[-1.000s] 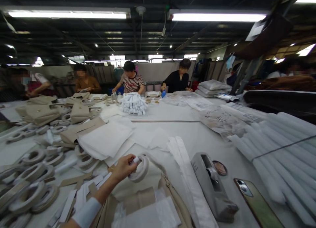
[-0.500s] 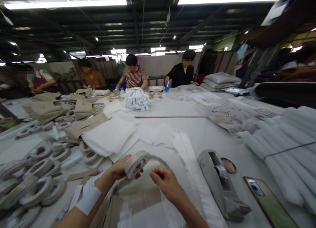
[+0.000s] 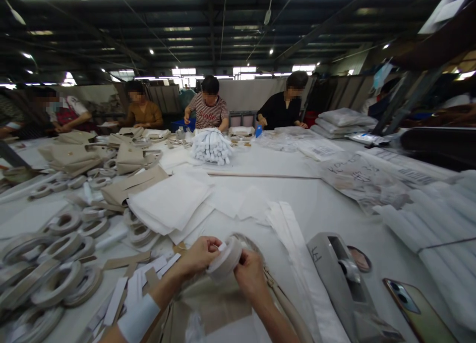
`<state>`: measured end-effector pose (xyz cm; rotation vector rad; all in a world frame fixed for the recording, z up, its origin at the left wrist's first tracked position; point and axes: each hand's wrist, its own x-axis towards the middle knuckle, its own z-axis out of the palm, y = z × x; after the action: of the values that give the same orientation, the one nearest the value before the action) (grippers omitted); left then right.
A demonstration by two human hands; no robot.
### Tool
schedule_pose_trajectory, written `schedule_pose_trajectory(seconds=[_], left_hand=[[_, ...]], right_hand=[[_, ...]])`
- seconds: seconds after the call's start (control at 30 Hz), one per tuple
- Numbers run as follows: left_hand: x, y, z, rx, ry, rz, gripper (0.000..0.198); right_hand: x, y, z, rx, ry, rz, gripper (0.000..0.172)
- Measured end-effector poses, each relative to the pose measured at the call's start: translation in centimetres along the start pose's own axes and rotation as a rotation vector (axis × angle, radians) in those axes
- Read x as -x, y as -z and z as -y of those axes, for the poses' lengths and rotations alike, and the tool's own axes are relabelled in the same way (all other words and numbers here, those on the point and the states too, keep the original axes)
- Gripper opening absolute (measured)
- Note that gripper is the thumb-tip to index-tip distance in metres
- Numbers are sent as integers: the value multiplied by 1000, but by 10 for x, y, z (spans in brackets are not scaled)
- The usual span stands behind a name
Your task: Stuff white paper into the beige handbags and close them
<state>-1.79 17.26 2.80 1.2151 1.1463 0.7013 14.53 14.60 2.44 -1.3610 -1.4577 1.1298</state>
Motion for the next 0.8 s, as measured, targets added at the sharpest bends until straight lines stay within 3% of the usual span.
schedule_pose_trajectory(seconds=[0.17, 0.43, 0.73, 0.8], left_hand=[[0, -9, 0, -135, -84, -101, 26], [3, -18, -2, -212, -185, -170, 16], [-27, -17, 13, -105, -148, -177, 35], [-30, -16, 15, -56, -146, -139, 38]], right_hand=[[-5, 2, -11, 9, -54, -70, 26], [-13, 6, -21, 34, -103, -59, 35], [-27, 17, -27, 55, -36, -42, 26], [-27, 15, -32, 64, -103, -59, 21]])
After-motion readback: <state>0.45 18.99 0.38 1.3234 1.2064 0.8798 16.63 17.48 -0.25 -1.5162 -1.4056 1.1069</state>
